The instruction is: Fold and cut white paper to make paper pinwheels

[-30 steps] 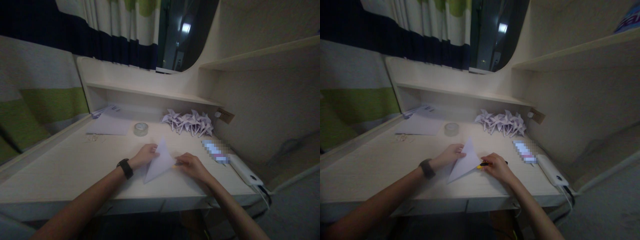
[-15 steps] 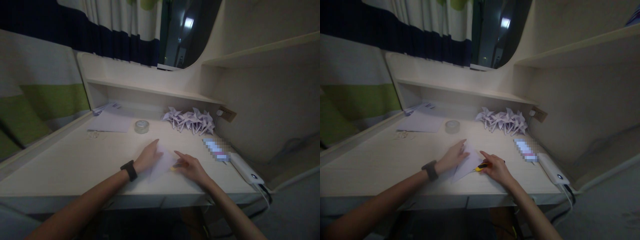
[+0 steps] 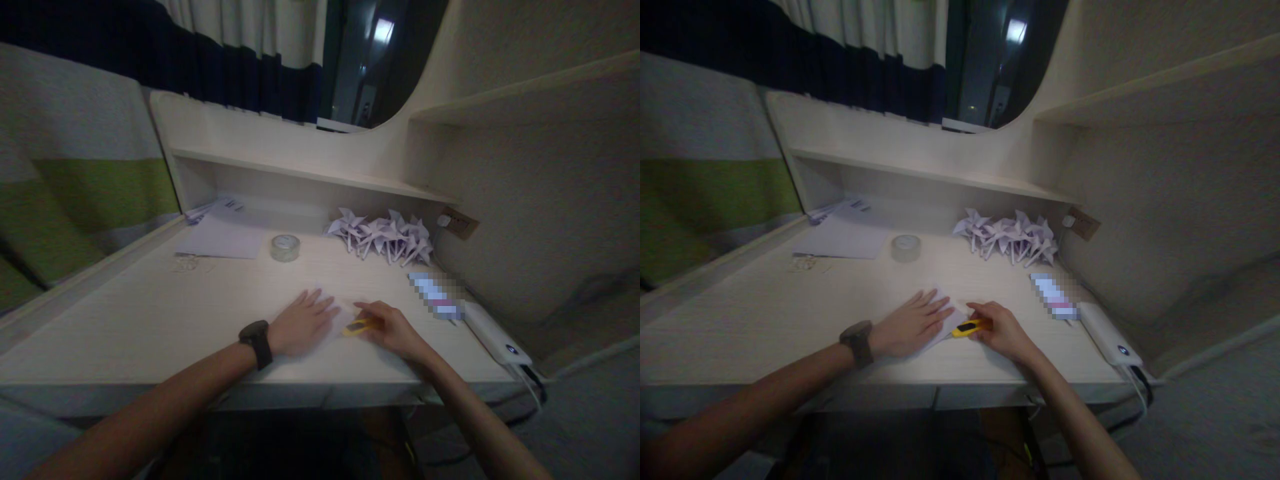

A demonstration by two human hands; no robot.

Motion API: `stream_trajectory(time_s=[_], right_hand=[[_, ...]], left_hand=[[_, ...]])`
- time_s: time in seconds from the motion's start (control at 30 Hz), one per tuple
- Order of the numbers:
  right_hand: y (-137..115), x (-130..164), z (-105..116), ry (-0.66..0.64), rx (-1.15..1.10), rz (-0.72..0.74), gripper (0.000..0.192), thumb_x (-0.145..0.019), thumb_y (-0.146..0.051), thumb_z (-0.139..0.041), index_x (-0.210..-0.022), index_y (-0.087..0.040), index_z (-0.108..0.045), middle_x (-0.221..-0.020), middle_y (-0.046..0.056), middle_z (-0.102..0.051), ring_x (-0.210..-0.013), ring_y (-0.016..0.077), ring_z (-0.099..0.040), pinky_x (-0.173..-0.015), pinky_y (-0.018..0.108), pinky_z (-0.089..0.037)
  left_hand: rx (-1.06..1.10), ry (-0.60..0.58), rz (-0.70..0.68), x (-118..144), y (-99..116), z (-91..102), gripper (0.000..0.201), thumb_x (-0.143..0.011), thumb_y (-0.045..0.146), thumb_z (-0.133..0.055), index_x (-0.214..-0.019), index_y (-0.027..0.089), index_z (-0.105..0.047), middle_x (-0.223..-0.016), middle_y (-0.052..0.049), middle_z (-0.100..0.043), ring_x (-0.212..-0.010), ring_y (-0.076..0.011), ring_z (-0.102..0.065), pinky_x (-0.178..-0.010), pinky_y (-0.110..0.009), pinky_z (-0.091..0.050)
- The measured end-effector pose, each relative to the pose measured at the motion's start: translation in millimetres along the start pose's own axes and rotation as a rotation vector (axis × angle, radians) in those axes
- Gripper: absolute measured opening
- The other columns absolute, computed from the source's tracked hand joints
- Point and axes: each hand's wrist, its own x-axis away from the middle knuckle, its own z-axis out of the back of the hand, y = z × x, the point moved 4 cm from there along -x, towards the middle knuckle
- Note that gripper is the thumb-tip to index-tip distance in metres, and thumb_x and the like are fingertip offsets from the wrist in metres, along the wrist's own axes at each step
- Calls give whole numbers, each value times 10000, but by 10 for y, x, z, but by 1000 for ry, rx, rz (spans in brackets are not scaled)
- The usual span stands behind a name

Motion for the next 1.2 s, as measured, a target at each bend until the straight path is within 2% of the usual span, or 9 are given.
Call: stream_trajectory(time_s=[0.17,0.37,0.7,0.83,0.9,1.03,1.13,1.2], right_hand=[[33,46,-63,27,-73,-74,511,-722,-166,-707,-1224,-205,-617,-1002,88,-704,-874,216,-678,-831,394,-543],[-2,107,-77,63,11,-55,449,-727,-196,-725,-1171,-217,-658,-1040,97,-698,-912,236,-667,-831,408,-540],[-62,111,-116,58,79,-44,416,-744,-161,-688,-1158,-201,-665,-1013,87,-707,-890,221,-651,-820,393,-527],[-66,126,-90,63,78,-24,383,-771,-195,-672,-1154,-210,-670,-1020,92,-704,-898,224,-647,-821,398,-525],[-53,137,-64,83,45,-35,382,-782,-214,-666,-1164,-211,-667,-1045,104,-698,-922,232,-645,-838,408,-525],[-18,157,-19,129,-137,-117,396,-765,-222,-674,-1160,-210,-671,-1083,105,-690,-943,233,-657,-874,415,-530],[-3,152,-14,138,-308,-220,429,-735,-244,-705,-1158,-185,-669,-1056,96,-702,-918,223,-671,-864,396,-542],[-4,132,-13,139,-393,-272,464,-711,-267,-735,-1161,-176,-666,-1024,89,-712,-896,217,-674,-841,384,-549]], left_hand=[[-53,-16,20,1,5,1,497,-1002,435,-172,-1472,329,-295,-1547,-26,-289,-1424,-358,-156,-1107,-586,-140],[-62,-17,17,8,-8,5,483,-997,459,-189,-1458,380,-311,-1555,-5,-270,-1421,-372,-156,-1101,-605,-121],[-30,-57,-2,3,-3,44,490,-995,467,-202,-1460,356,-313,-1553,-39,-270,-1423,-375,-151,-1097,-625,-111],[45,-35,7,41,1,132,528,-973,508,-281,-1452,299,-346,-1557,-82,-250,-1423,-376,-161,-1102,-619,-142],[106,-4,-21,114,-6,238,544,-961,476,-349,-1463,270,-325,-1562,-87,-233,-1434,-345,-147,-1124,-585,-147],[255,59,-157,326,-34,500,583,-933,275,-388,-1494,269,-230,-1568,-31,-226,-1452,-245,-121,-1167,-502,-142],[228,55,-186,417,-51,572,786,-816,304,-589,-1500,243,-208,-1573,-56,-203,-1449,-283,-124,-1164,-525,-138],[197,76,-176,415,-51,544,815,-782,298,-650,-1487,252,-245,-1558,-62,-251,-1440,-295,-164,-1156,-552,-140]])
